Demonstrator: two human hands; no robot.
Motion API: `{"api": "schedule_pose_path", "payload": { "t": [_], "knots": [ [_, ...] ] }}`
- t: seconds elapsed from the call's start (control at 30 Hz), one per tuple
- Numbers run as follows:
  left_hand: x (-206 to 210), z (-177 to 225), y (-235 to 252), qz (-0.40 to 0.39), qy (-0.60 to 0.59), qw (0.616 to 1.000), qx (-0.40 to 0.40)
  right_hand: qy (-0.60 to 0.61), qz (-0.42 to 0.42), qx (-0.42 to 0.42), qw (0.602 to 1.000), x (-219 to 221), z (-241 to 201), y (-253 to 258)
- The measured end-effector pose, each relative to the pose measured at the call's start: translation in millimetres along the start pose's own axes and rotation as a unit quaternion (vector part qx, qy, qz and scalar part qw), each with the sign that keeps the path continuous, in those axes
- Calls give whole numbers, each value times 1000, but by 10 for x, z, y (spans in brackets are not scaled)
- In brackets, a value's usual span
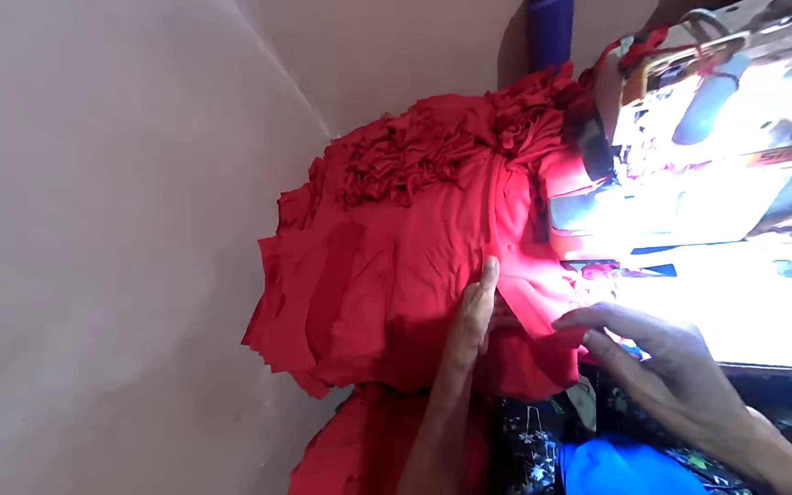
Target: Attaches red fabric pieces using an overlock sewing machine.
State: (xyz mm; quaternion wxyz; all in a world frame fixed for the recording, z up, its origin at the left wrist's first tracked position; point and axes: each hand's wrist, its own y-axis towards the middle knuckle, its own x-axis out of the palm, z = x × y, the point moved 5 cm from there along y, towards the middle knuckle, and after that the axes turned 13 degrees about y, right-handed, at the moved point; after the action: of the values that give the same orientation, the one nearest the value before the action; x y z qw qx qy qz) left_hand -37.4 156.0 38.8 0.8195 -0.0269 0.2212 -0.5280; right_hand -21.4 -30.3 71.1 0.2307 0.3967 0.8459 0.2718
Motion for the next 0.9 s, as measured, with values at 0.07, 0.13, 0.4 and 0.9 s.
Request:
{"api": "schedule_pose_path", "payload": {
  "t": [0.07, 0.13, 0.4, 0.9],
  "knots": [
    [-16, 30, 313, 22, 93, 995, 13, 25, -9, 22, 999, -37, 34, -41],
    [-27, 135, 468, 19, 131, 988, 74, 39, 10, 30, 999, -130, 38, -21],
    [-201, 595, 330, 124, -140, 971, 148, 61, 1, -20, 998, -331, -116, 75],
    [-53, 5, -300, 211, 69, 920, 323, 96, -48, 9, 994, 94, 128, -212]
  ]
}}
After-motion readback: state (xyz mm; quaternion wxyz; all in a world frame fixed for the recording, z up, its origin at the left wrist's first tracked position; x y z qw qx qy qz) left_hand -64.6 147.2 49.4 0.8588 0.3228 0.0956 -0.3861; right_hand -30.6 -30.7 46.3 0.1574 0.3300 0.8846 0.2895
